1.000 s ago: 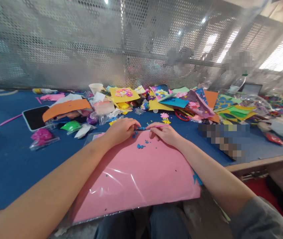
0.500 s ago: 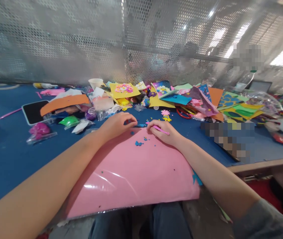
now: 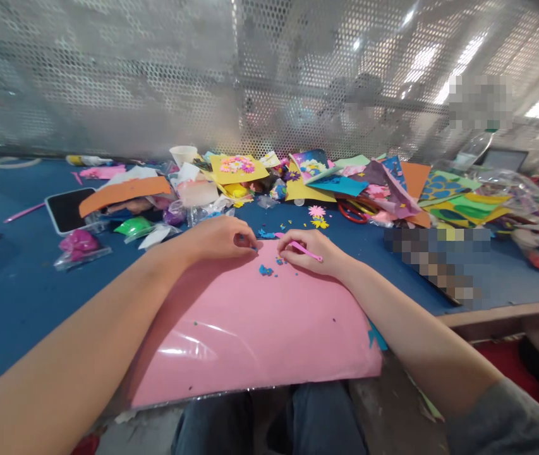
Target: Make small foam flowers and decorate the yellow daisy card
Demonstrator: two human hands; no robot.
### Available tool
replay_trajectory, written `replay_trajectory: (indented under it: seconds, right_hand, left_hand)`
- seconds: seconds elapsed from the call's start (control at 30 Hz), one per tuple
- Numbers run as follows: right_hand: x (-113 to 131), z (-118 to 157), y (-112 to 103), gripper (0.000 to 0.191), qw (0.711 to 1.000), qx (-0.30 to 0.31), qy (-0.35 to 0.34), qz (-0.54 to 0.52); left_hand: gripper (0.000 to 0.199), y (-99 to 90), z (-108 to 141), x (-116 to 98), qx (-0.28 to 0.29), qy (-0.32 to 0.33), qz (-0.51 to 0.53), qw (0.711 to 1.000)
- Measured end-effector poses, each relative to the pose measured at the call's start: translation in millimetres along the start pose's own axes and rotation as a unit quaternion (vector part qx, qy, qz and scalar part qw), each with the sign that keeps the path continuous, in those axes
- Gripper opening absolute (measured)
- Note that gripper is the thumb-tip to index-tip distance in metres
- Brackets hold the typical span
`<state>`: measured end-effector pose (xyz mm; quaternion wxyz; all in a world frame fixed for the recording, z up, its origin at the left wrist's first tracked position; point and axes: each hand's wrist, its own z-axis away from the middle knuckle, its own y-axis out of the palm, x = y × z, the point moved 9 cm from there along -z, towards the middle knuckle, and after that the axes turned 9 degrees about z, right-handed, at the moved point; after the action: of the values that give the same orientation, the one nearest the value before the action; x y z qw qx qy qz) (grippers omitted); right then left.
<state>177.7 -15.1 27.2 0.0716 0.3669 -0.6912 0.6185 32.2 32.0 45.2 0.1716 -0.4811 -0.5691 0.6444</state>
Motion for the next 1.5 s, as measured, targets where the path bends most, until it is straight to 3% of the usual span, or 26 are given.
replay_trajectory:
  seconds: [0.2, 0.33, 0.6, 0.83, 0.97, 1.17, 1.3, 1.5]
  right_hand:
    - [3.8, -0.3, 3.3, 0.013, 1.000, 0.022, -0.006, 0.013]
    - [6.8, -0.7, 3.5, 0.012, 0.999, 0.022, -0.019, 0.022]
    - [4.2, -0.8, 4.3, 0.012, 1.000, 0.011, -0.024, 0.012]
    - [-2.5, -2.3, 2.5, 0.013, 1.000, -0.005, -0.005, -0.001]
    - [-0.2, -1.5, 0.1, 0.013, 1.000, -0.021, -0.011, -0.010]
    - [6.3, -0.2, -6.0, 0.011, 0.998, -0.055, -0.028, -0.034]
    - [9.9, -0.6, -7.4, 0.010, 0.996, -0.066, -0.029, -0.059]
    - [10.0, -0.3, -7.6, 0.009, 0.995, -0.070, -0.026, -0.069]
  left_hand:
    - [0.040, -3.8, -1.4, -1.3, -0.033, 0.015, 0.035, 0.999]
    - [0.047, 2.6, -2.6, -5.4, -0.019, 0.012, 0.057, 0.998]
    - [0.039, 12.6, -4.9, -8.1, -0.001, 0.004, 0.036, 0.999]
    - [0.051, 1.2, -2.5, -7.5, -0.051, -0.014, 0.088, 0.995]
    - [0.043, -1.6, -2.0, -21.4, -0.070, 0.014, 0.058, 0.996]
    - [0.039, 16.3, -7.0, -32.9, -0.039, 0.007, 0.008, 0.999]
    - [0.030, 16.9, -7.6, -33.4, -0.068, 0.012, 0.015, 0.998]
    - [0.025, 16.0, -7.6, -29.5, -0.064, -0.008, 0.043, 0.997]
